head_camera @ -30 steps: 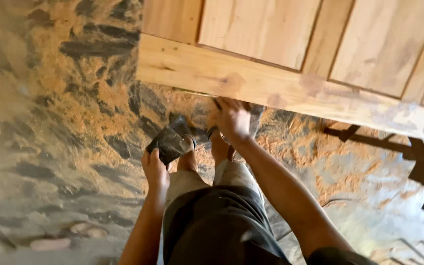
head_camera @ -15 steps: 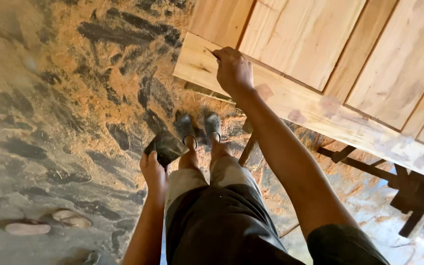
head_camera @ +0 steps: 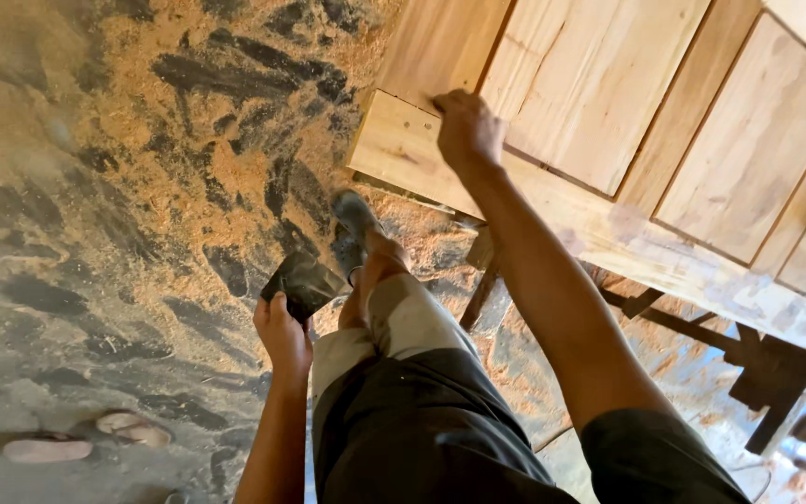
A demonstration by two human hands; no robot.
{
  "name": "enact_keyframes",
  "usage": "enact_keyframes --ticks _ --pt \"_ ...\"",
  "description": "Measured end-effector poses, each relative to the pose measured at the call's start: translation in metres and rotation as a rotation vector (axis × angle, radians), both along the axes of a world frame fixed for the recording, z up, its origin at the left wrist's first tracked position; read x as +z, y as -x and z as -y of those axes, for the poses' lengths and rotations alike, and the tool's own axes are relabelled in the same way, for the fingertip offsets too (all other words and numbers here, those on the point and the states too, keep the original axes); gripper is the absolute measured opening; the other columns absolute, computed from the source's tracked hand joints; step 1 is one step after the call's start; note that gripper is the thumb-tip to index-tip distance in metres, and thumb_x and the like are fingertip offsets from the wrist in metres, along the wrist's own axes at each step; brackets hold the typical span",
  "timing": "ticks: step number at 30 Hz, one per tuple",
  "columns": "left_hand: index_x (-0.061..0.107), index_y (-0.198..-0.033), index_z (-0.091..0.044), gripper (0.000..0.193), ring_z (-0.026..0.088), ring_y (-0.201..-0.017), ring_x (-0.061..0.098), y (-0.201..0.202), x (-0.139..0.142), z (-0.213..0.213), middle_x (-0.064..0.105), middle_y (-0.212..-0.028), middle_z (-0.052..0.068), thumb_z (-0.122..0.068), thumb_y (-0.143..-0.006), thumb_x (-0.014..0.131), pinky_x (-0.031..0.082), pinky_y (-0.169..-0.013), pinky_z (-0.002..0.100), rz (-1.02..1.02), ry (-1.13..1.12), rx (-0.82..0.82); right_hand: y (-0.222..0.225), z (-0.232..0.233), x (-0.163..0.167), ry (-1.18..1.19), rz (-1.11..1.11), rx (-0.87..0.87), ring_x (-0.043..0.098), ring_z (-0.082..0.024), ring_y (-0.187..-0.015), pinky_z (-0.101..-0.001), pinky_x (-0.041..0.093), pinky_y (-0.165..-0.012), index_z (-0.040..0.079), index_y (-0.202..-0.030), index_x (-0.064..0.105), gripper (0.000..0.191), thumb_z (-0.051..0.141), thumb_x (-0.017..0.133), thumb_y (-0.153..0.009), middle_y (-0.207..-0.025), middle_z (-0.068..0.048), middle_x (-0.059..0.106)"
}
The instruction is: The person applies wood filler from a container onto the grooves of a wooden panel door, spreading it along the recessed lines with a small spreader while holding a filler board, then sands the filled areas and panel surfaces by hand with sandpaper, working around the door panels.
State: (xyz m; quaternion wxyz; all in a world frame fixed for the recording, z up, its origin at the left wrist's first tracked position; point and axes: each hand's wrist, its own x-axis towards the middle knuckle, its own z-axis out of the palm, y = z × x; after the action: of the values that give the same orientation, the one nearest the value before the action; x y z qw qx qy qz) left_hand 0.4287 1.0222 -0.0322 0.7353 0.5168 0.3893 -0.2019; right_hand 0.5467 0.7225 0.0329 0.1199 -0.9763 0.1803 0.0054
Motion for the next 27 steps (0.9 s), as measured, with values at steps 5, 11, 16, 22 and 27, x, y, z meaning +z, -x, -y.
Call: enact_keyframes --ticks 5,11,16,22,27 --pt "0.059 -0.108 -0.003 0.014 0.01 -0.059 0.049 -0.029 0.005 0.002 0.059 -0.084 0.003 -0.015 -0.105 0.052 0.038 -0.047 0.028 0.113 0.028 -0.039 0.017 -0.015 -0.013 0.062 0.092 0.172 0.067 -0.027 -0.106 -0.0423 0.06 -0.078 0.007 -0.112 0.074 0.036 0.0 0.057 -0.082 -0.113 -0.007 0.071" --pt "0.062 -0.108 -0.006 0.016 0.012 -0.056 0.049 -0.092 0.018 0.017 0.058 -0.079 0.003 -0.014 -0.1 0.051 0.035 -0.044 0.031 0.083 0.051 -0.093 -0.026 -0.009 -0.018 0.052 0.129 0.099 0.066 -0.023 -0.105 -0.0431 0.06 -0.079 0.009 -0.114 0.074 0.029 0.001 0.062 -0.09 -0.114 -0.005 0.07" --pt "0.059 -0.105 -0.004 0.013 0.014 -0.052 0.048 -0.161 0.021 0.034 0.059 -0.077 0.004 -0.013 -0.101 0.051 0.037 -0.044 0.032 0.098 0.037 -0.17 -0.029 -0.026 -0.023 0.085 0.166 0.164 0.065 -0.026 -0.105 -0.0413 0.061 -0.08 0.0 -0.117 0.07 0.039 0.003 0.063 -0.079 -0.117 -0.011 0.069" --pt "0.061 -0.111 -0.005 0.019 0.011 -0.055 0.054 -0.207 0.03 0.049 0.063 -0.082 0.003 -0.011 -0.099 0.049 0.037 -0.042 0.03 0.055 -0.046 -0.304 -0.049 -0.028 -0.026 0.101 0.022 0.013 0.066 -0.02 -0.098 -0.0347 0.064 -0.074 0.004 -0.118 0.071 0.024 -0.001 0.062 -0.097 -0.116 -0.008 0.068" --pt "0.062 -0.112 -0.007 0.02 0.012 -0.052 0.05 -0.227 0.027 0.049 0.063 -0.08 0.004 -0.015 -0.1 0.048 0.035 -0.041 0.029 0.165 0.086 -0.386 -0.029 -0.032 -0.026 -0.081 0.055 -0.03 0.07 -0.018 -0.094 -0.0307 0.063 -0.067 0.012 -0.122 0.072 0.031 0.004 0.052 -0.1 -0.113 -0.006 0.072"
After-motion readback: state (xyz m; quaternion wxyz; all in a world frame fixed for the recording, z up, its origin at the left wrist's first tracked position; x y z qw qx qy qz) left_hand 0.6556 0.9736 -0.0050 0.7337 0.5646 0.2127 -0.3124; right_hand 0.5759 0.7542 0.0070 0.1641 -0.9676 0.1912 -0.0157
